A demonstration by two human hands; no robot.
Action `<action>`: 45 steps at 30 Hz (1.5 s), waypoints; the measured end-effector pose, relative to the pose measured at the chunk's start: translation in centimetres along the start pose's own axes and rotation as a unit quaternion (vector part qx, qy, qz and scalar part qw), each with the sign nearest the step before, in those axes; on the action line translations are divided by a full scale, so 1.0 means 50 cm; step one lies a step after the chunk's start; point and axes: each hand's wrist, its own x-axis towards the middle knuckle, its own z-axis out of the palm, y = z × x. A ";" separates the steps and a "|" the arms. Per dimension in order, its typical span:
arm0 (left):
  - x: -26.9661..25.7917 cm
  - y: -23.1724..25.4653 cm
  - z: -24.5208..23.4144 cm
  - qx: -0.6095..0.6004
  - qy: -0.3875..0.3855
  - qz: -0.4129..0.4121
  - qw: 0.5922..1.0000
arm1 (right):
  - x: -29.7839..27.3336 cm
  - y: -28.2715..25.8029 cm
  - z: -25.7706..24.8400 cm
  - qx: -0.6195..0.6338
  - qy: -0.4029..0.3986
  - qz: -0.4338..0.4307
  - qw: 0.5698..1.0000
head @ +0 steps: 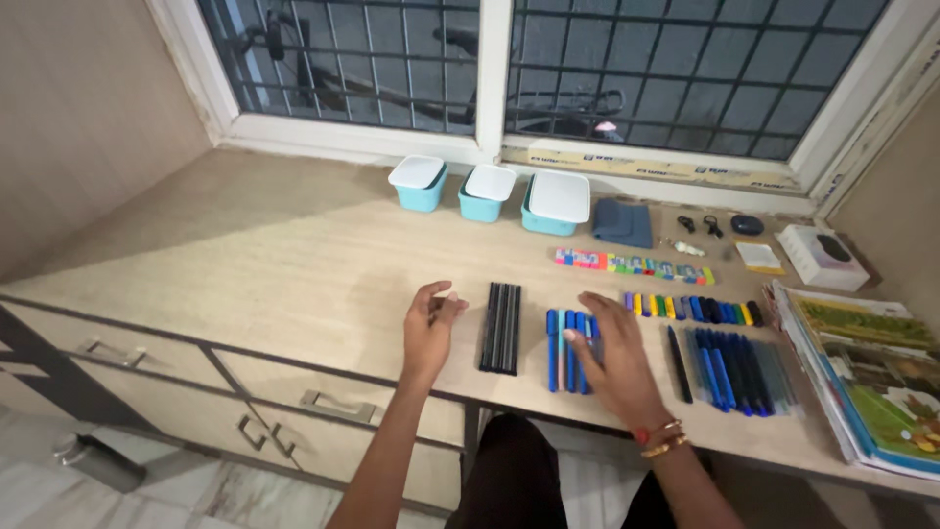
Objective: The person organizes pens and highlighters by taking them out of a drawer and arranging them on a desk. They sort the items by color and type, placing them in neat rows. The person also handles a magazine, flipping through its pages before placing it back in the drawer.
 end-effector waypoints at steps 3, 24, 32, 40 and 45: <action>0.003 -0.004 0.000 0.025 0.003 -0.002 1.000 | 0.004 -0.026 0.018 0.013 0.013 -0.030 0.999; 0.001 0.176 -0.255 0.179 0.200 0.173 0.948 | 0.165 -0.276 0.240 0.142 -0.128 -0.110 0.975; 0.001 0.170 -0.428 0.331 0.269 0.194 0.883 | 0.207 -0.378 0.351 0.175 -0.165 -0.174 0.955; -0.032 0.126 -0.614 0.471 0.276 0.206 0.812 | 0.197 -0.467 0.463 0.205 -0.219 -0.220 0.928; -0.038 0.119 -0.715 0.517 0.258 0.169 0.799 | 0.180 -0.513 0.556 0.174 -0.269 -0.276 0.906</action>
